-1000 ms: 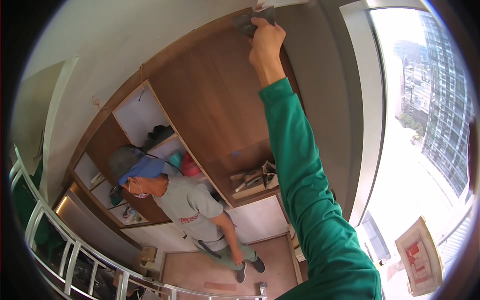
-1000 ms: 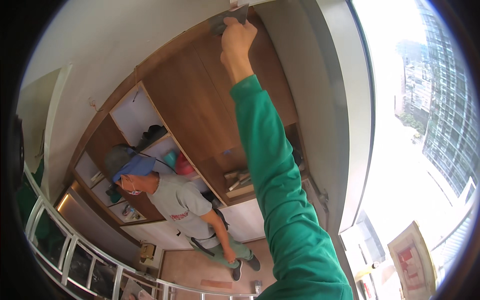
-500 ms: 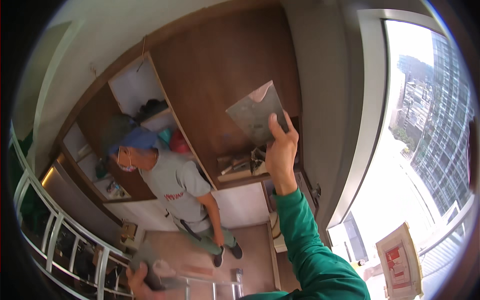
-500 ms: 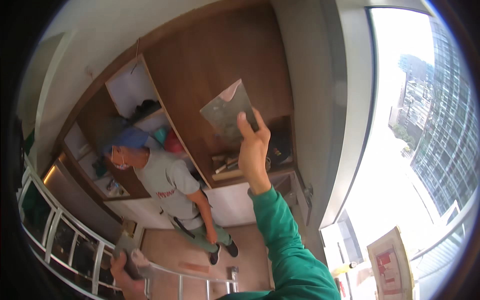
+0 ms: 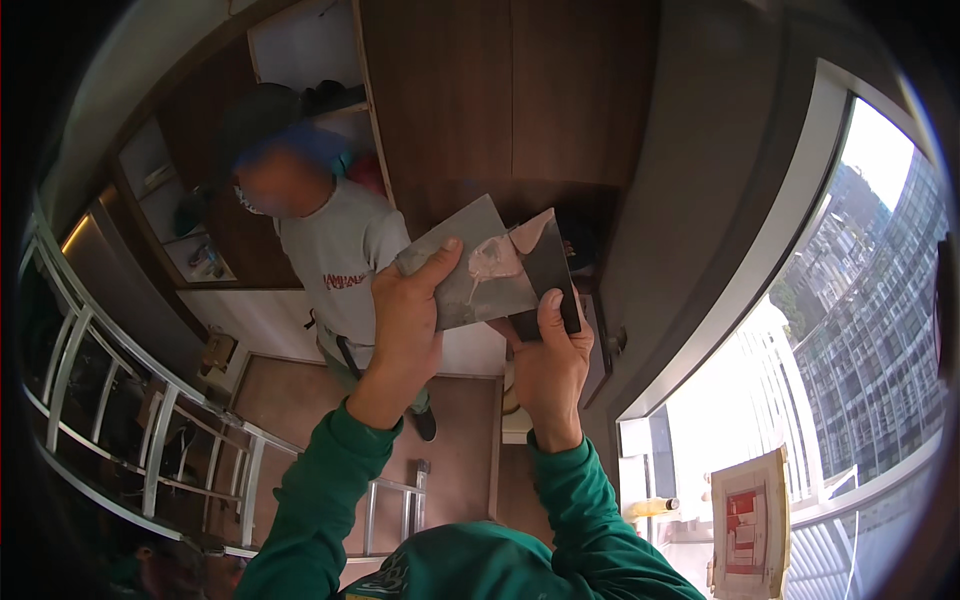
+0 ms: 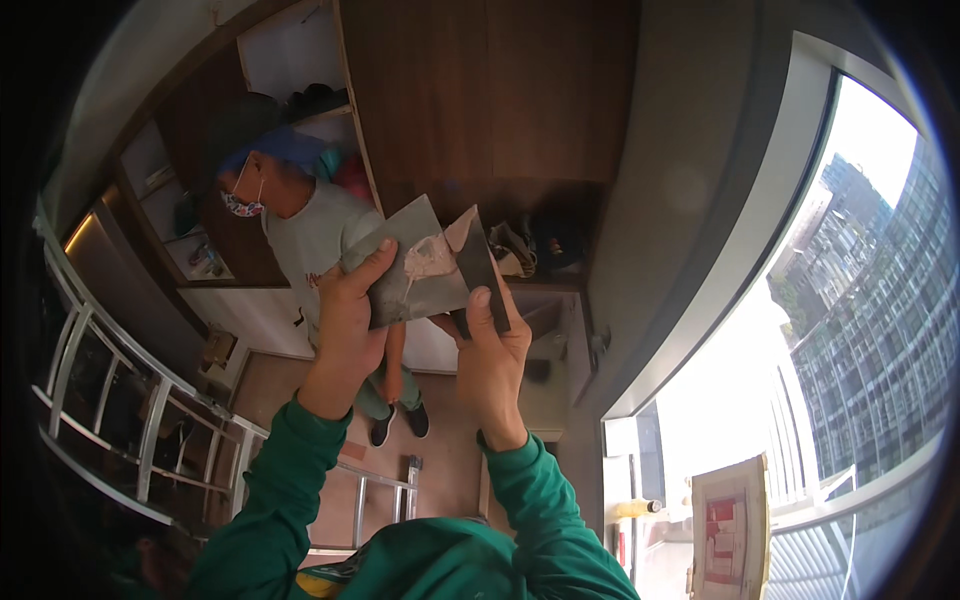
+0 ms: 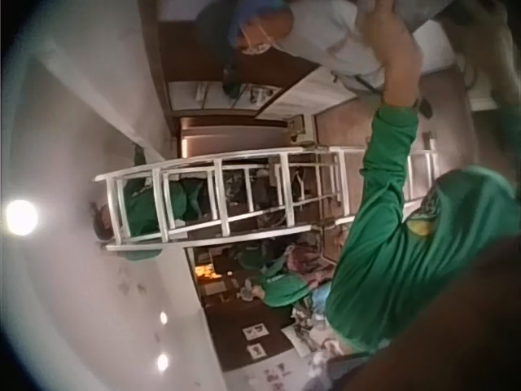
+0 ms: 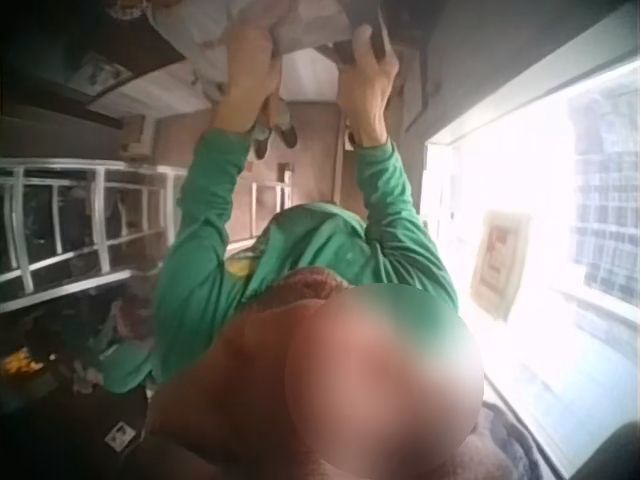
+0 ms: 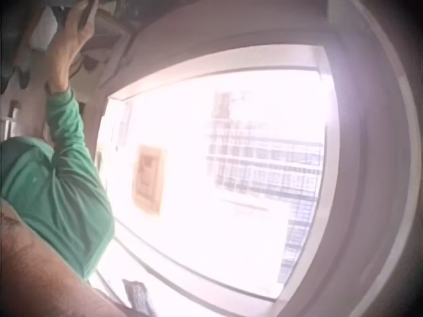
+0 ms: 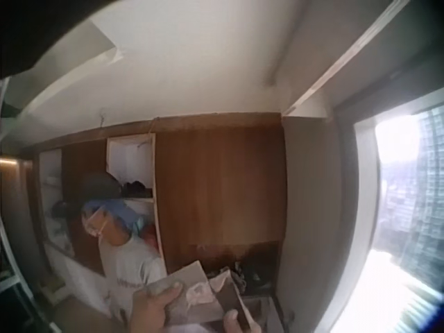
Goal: The person scoops a red compound from a bucket using a trowel and applies it to the ceiling and wall surfaces near a window. They use a second trowel to smooth the material and clean the edges of the application area.
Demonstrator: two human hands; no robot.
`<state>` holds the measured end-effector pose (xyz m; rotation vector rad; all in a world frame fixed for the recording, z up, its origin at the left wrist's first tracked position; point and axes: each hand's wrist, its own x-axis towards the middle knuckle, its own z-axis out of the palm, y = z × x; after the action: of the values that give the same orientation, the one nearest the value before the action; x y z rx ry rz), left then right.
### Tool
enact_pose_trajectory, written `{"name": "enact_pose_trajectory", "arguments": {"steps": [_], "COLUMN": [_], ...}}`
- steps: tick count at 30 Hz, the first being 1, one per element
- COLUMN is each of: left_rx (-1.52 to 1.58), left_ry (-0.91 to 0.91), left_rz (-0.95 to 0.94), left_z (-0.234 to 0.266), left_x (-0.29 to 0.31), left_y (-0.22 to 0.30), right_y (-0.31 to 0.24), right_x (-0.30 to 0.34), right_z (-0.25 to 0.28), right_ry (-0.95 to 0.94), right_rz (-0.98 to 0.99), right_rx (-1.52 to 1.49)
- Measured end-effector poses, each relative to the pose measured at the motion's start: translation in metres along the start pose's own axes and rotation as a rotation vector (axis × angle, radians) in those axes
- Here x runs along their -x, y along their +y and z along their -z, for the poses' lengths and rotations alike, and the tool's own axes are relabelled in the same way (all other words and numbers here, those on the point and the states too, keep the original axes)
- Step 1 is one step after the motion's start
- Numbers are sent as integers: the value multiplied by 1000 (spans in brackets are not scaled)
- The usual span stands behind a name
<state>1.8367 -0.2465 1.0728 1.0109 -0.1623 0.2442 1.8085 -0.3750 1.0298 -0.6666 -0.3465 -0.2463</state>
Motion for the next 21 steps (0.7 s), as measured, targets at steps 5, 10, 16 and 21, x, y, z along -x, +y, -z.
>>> {"name": "enact_pose_trajectory", "arguments": {"steps": [5,10,16,21], "left_rx": [0,35,-199,-257], "left_ry": [-19,-44,-78,-109], "left_rz": [-23,8,-245,-387], "left_z": [12,45,85,91], "left_x": [1,5,18,36], "left_y": [11,26,26,29], "right_y": [20,5,9,25], "right_x": [13,34,50,62], "right_z": [26,36,-5,-33], "right_ry": [-88,-202,-330,-326], "right_rz": [404,523,732,683], "right_rx": [833,1281,1500,1580]}}
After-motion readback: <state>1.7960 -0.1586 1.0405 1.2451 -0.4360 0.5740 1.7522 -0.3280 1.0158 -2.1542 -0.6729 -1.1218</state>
